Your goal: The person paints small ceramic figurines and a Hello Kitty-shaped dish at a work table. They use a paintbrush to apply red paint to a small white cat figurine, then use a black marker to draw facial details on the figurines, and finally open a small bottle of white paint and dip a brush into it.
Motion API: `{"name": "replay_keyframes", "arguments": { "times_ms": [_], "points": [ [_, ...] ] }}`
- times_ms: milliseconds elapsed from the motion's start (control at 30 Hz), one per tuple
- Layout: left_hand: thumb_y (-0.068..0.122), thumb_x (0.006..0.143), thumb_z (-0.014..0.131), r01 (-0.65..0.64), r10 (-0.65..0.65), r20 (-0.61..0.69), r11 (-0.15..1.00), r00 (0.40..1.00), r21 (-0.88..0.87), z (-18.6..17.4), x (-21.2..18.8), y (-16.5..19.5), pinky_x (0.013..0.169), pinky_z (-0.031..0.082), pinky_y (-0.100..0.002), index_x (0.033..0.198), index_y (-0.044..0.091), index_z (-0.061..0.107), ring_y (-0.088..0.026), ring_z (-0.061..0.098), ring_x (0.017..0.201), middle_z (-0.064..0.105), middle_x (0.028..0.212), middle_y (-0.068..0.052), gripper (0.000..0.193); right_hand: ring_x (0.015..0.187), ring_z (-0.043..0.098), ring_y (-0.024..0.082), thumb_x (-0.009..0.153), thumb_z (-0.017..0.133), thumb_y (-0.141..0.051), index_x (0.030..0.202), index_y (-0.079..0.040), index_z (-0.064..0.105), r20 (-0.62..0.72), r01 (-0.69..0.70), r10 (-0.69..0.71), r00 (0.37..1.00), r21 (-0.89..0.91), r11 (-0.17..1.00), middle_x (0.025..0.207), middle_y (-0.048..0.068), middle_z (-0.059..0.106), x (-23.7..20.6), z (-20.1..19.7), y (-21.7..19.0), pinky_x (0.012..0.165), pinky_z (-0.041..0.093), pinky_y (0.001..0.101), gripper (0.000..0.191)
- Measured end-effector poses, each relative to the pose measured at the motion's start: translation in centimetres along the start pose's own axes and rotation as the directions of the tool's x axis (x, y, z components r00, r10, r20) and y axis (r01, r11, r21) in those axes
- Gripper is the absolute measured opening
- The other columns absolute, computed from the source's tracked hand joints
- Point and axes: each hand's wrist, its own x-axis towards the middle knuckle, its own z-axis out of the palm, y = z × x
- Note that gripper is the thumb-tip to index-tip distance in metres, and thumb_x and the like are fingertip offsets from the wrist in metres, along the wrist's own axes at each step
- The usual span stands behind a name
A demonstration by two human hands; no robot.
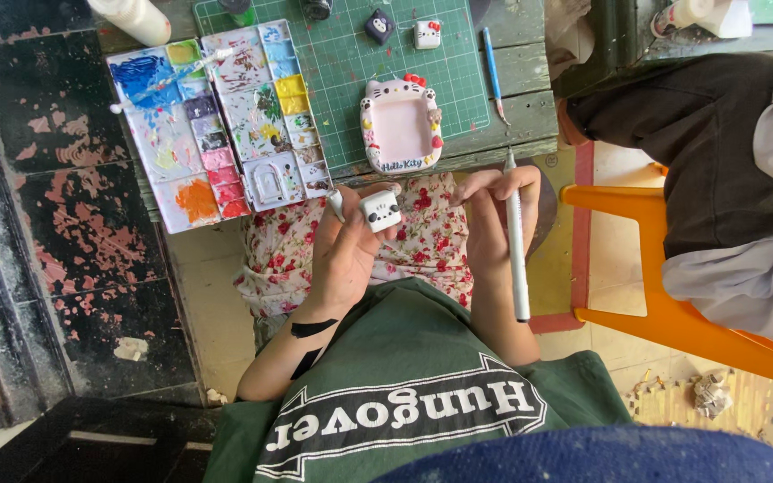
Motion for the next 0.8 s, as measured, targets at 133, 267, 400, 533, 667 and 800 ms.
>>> {"name": "replay_keyframes", "arguments": {
  "times_ms": [133, 267, 400, 533, 667, 800],
  "points": [
    [0.028, 0.117, 0.05, 0.029, -0.029, 0.055, 1.0, 0.998, -0.005, 1.0, -1.2, -0.3, 0.093, 0.05, -0.034, 0.115, 0.01, 0.05, -0.019, 0.061, 0.108, 0.059, 0.141, -0.015, 0.019, 0.072, 0.057, 0.022, 0.118, 0.042, -0.022, 0.118, -0.009, 0.041, 0.147, 0.047, -0.083, 0.986, 0.233, 0.971, 0.082, 0.013, 0.066, -1.0, 0.9, -2.0, 0.067, 0.05, 0.0313, 0.013],
    [0.031, 0.117, 0.045, 0.074, -0.075, 0.06, 0.997, 0.995, 0.016, 1.9, -2.1, -0.3, 0.091, 0.05, -0.032, 0.122, 0.01, 0.05, -0.017, 0.061, 0.107, 0.059, 0.135, -0.015, 0.022, 0.061, 0.054, 0.021, 0.112, 0.037, -0.05, 0.116, -0.005, 0.043, 0.183, 0.052, -0.116, 0.976, 0.325, 0.944, 0.073, 0.01, 0.062, -2.3, 3.1, -3.9, 0.06, 0.051, 0.0318, 0.046],
    [0.035, 0.114, 0.043, 0.084, -0.088, 0.079, 0.995, 0.993, 0.054, 2.2, -2.5, -0.3, 0.093, 0.054, -0.034, 0.122, 0.01, 0.048, -0.016, 0.062, 0.108, 0.057, 0.136, -0.013, 0.027, 0.058, 0.051, 0.021, 0.108, 0.053, -0.043, 0.116, -0.011, 0.035, 0.173, 0.066, -0.107, 0.979, 0.226, 0.972, 0.074, 0.011, 0.052, -2.6, 4.4, -4.5, 0.058, 0.051, 0.0323, 0.037],
    [0.036, 0.116, 0.048, 0.07, -0.072, 0.131, 0.997, 0.989, 0.023, 1.7, -3.1, -0.3, 0.091, 0.054, -0.033, 0.117, 0.011, 0.042, -0.016, 0.062, 0.108, 0.057, 0.137, -0.015, 0.025, 0.054, 0.052, 0.022, 0.103, 0.069, -0.024, 0.105, -0.011, 0.033, 0.265, 0.152, -0.158, 0.951, 0.042, 0.987, 0.069, 0.012, 0.048, -2.9, 4.5, -4.0, 0.053, 0.052, 0.0353, 0.039],
    [0.038, 0.114, 0.054, 0.052, -0.055, 0.157, 0.998, 0.986, 0.024, 1.5, -3.6, -0.2, 0.09, 0.056, -0.035, 0.112, 0.012, 0.039, -0.019, 0.065, 0.105, 0.058, 0.131, -0.017, 0.03, 0.056, 0.056, 0.019, 0.108, 0.061, -0.026, 0.108, -0.008, 0.036, 0.257, 0.034, -0.094, 0.962, 0.23, 0.973, 0.071, 0.01, 0.052, -3.5, 4.1, -3.4, 0.056, 0.059, 0.0376, 0.031],
    [0.041, 0.111, 0.058, 0.069, -0.073, 0.148, 0.997, 0.986, 0.032, 1.6, -3.7, -0.2, 0.089, 0.056, -0.034, 0.11, 0.013, 0.038, -0.019, 0.065, 0.105, 0.059, 0.128, -0.017, 0.034, 0.052, 0.052, 0.017, 0.108, 0.062, -0.031, 0.101, -0.005, 0.041, 0.227, 0.015, -0.072, 0.971, 0.243, 0.97, 0.067, 0.01, 0.051, -4.0, 3.6, -3.1, 0.048, 0.054, 0.0344, 0.034]
  ]
}}
